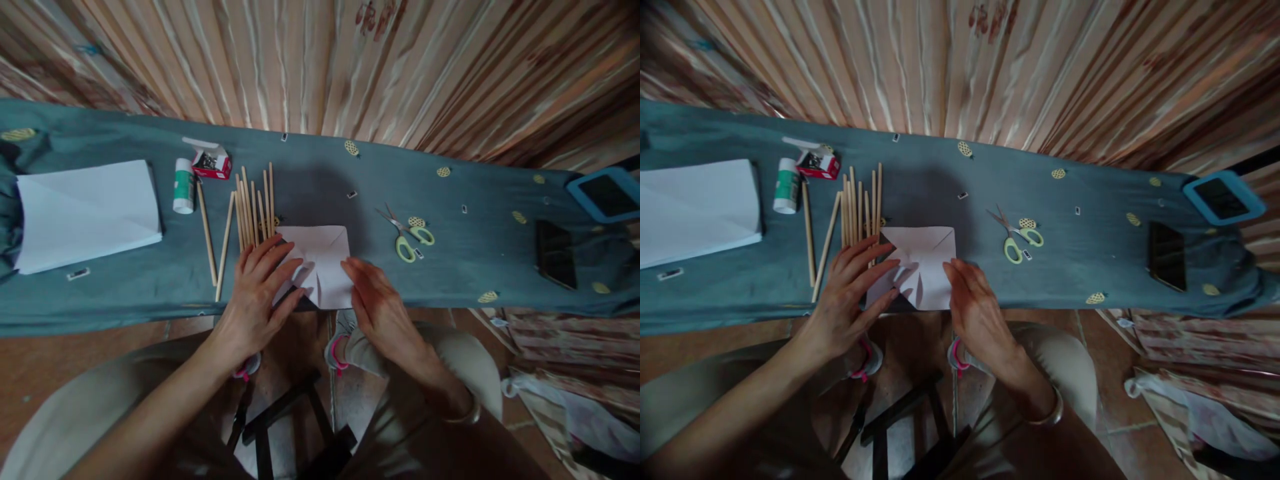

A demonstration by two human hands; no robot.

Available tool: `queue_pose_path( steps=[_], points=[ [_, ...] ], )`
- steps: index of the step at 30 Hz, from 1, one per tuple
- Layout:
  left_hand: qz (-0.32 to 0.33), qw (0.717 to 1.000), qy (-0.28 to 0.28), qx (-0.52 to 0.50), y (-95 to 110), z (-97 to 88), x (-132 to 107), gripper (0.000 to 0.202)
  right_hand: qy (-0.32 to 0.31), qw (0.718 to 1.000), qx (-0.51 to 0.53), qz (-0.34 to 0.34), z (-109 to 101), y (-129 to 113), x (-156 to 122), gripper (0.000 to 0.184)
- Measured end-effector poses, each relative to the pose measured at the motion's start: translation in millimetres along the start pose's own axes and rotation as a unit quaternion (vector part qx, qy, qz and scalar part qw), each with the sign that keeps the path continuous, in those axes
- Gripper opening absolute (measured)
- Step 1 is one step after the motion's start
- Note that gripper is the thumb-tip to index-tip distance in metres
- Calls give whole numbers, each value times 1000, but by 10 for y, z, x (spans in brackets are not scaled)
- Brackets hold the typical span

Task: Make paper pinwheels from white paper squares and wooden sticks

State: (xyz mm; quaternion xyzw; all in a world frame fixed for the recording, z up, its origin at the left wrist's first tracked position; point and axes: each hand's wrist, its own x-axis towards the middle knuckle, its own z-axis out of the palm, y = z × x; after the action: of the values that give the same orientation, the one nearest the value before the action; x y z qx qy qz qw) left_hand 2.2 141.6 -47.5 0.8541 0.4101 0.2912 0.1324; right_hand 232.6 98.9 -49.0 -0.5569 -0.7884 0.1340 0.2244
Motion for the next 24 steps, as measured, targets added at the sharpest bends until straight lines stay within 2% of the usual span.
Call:
queue_pose_path(
  steps=[5, 10, 15, 20, 24],
  points=[
    [-78, 996, 22, -28, -126, -124, -50, 30, -51, 998, 6, -40, -93, -138, -117, 52],
    [-143, 985, 39, -83, -217, -157, -155, 35, -124, 983, -63, -120, -156, 92, -65, 60],
    [-129, 988, 23, -85, -188, -136, -175, 35, -127, 974, -75, -171, -166, 273, 32, 37],
    [-113, 989, 37, -82, -161, -150, -111, 33, -107, 973, -16, -202, -180, 198, 125, 20],
    [-59, 996, 20, -59, -105, -126, -76, 31, -106, 970, 42, -215, -166, 130, 227, 20]
  ],
)
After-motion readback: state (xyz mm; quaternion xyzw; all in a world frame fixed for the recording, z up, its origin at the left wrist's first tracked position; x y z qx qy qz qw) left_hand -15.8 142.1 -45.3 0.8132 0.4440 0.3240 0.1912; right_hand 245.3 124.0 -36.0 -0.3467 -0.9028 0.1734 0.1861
